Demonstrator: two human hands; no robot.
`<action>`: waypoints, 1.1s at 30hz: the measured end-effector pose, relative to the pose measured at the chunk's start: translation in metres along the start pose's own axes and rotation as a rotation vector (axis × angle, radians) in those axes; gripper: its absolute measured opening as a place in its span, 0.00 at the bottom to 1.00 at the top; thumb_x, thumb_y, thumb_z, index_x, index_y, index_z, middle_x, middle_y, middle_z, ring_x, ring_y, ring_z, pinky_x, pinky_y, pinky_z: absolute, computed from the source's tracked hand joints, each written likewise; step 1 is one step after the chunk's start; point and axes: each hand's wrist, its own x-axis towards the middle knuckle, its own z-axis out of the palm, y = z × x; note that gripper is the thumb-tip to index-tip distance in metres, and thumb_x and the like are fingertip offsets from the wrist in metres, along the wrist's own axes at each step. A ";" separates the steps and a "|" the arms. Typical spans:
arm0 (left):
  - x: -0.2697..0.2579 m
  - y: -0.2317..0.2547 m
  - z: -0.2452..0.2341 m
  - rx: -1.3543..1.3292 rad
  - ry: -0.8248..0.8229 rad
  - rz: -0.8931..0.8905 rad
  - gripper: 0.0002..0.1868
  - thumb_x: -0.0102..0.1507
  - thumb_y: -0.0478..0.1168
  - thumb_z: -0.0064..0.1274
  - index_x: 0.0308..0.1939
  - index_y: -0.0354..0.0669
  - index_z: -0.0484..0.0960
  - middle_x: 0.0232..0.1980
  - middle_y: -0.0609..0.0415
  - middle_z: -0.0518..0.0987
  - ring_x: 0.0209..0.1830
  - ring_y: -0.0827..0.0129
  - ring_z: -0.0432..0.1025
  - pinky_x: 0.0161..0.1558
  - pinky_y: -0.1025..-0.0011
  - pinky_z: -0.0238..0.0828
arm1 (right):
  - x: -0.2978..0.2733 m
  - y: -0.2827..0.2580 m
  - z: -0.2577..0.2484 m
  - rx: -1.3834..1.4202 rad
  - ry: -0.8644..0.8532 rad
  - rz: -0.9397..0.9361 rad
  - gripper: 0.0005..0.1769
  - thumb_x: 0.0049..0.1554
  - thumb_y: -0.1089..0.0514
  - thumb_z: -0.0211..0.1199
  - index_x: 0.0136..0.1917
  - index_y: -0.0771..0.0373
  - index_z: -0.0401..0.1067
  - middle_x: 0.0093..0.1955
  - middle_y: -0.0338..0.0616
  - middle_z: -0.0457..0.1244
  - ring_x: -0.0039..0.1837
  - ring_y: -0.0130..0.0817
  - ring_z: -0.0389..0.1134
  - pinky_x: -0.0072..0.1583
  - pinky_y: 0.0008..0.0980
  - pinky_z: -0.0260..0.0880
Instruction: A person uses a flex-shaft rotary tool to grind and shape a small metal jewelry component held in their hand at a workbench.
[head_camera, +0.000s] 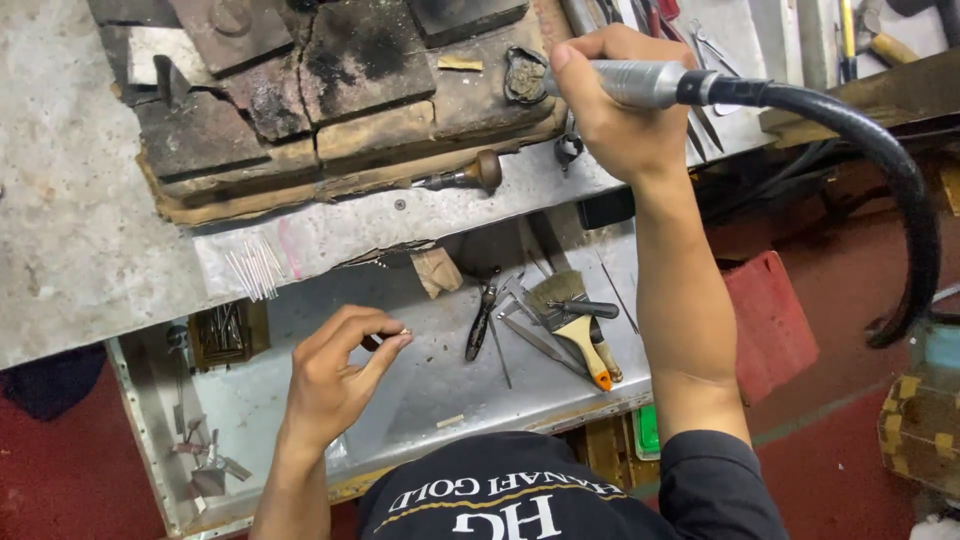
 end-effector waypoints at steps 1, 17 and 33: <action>-0.003 -0.003 0.001 -0.004 -0.005 0.005 0.08 0.61 0.33 0.64 0.44 0.39 0.83 0.39 0.51 0.81 0.37 0.70 0.76 0.22 0.81 0.83 | 0.001 -0.002 0.000 -0.006 0.004 0.002 0.15 0.68 0.58 0.66 0.44 0.71 0.80 0.36 0.43 0.69 0.37 0.30 0.67 0.37 0.27 0.64; -0.018 -0.005 0.027 0.097 0.103 -0.384 0.04 0.67 0.30 0.64 0.43 0.32 0.85 0.43 0.48 0.83 0.39 0.70 0.76 0.40 0.74 0.75 | -0.055 -0.027 -0.017 0.451 0.215 -0.089 0.15 0.66 0.58 0.62 0.64 0.64 0.70 0.48 0.53 0.73 0.42 0.34 0.77 0.40 0.25 0.76; -0.024 -0.035 0.053 -0.188 0.309 -0.555 0.12 0.71 0.25 0.58 0.57 0.18 0.78 0.45 0.32 0.80 0.37 0.55 0.78 0.48 0.64 0.83 | -0.303 0.021 0.065 1.622 0.347 1.145 0.10 0.64 0.48 0.61 0.47 0.54 0.73 0.35 0.54 0.71 0.31 0.35 0.72 0.32 0.28 0.71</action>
